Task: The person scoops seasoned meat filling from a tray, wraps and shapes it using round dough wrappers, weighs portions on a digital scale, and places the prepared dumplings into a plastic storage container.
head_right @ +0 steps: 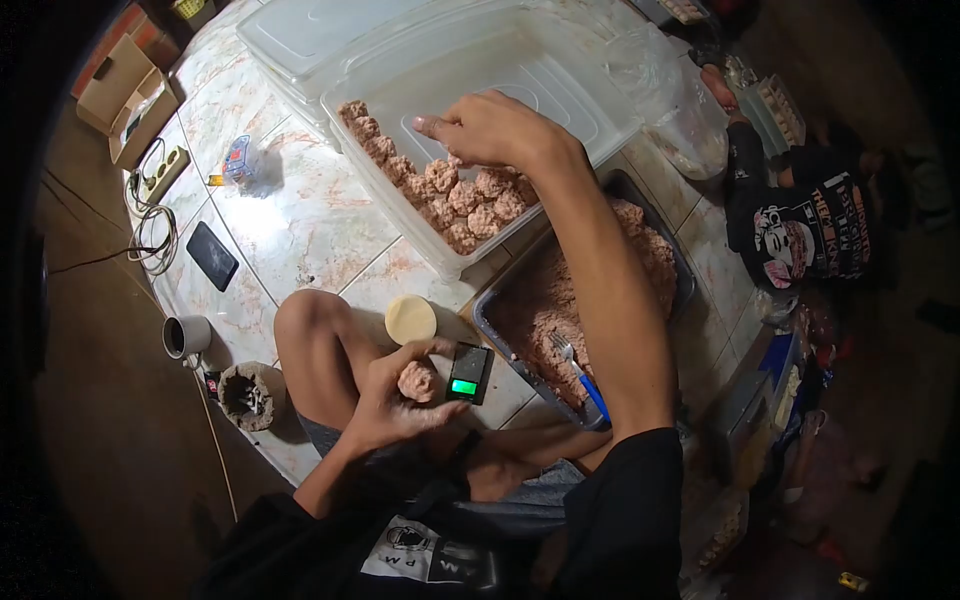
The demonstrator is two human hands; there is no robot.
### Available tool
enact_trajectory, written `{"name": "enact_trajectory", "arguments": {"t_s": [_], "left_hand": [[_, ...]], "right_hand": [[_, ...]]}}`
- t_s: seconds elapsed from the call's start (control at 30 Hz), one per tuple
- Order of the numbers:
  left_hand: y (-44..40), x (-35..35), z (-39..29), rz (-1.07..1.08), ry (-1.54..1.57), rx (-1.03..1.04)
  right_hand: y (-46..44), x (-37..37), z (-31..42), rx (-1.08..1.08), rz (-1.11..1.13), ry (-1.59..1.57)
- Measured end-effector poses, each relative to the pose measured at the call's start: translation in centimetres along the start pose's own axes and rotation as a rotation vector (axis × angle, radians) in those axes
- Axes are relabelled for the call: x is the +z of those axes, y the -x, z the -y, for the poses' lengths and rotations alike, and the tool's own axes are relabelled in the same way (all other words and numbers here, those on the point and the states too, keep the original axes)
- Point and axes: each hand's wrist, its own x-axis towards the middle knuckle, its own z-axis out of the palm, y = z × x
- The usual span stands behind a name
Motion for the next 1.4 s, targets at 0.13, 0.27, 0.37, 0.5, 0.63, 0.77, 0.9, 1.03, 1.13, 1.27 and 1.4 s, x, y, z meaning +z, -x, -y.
{"name": "enact_trajectory", "arguments": {"t_s": [0.13, 0.27, 0.37, 0.5, 0.63, 0.77, 0.9, 1.03, 1.13, 1.27, 1.4], "left_hand": [[1.6, -1.6, 0.5, -0.180, 0.022, 0.137], [1.0, 0.3, 0.5, -0.018, -0.077, 0.060], [-0.7, 2.0, -0.8, 0.031, -0.170, -0.098], [-0.1, 2.1, 0.1, 0.043, -0.175, -0.001], [1.2, 2.7, -0.2, 0.139, -0.304, -0.037], [1.7, 4.2, 2.4, 0.007, -0.241, 0.087], [-0.7, 1.5, 1.7, -0.348, -0.063, -0.188], [-2.9, 2.3, 5.7, -0.129, -0.317, -0.032], [-2.4, 3.3, 9.2, -0.020, -0.255, 0.002], [-1.5, 3.4, 9.3, 0.039, -0.432, 0.021], [-2.1, 3.7, 10.1, 0.190, -0.564, -0.060]], "right_hand": [[1.2, 0.8, 0.0, -0.090, -0.133, 0.071], [0.6, 2.0, -1.2, -0.200, -0.243, 0.333], [5.7, 3.2, -0.8, -0.391, -0.630, 0.354], [18.9, 6.5, 2.9, -0.261, -0.638, 0.113], [26.7, 13.5, 2.4, -0.128, -0.303, -0.298], [27.3, 19.4, 1.9, -0.057, -0.540, -0.357], [24.8, 27.1, -2.1, -0.019, -0.575, -0.102], [19.1, 36.8, -7.8, 0.159, -0.332, 0.073], [20.8, 36.8, -7.3, -0.020, -0.753, -0.066], [28.1, 30.5, -3.8, 0.158, -0.590, -0.203], [33.1, 26.1, -5.5, 0.263, -0.680, -0.266]]}}
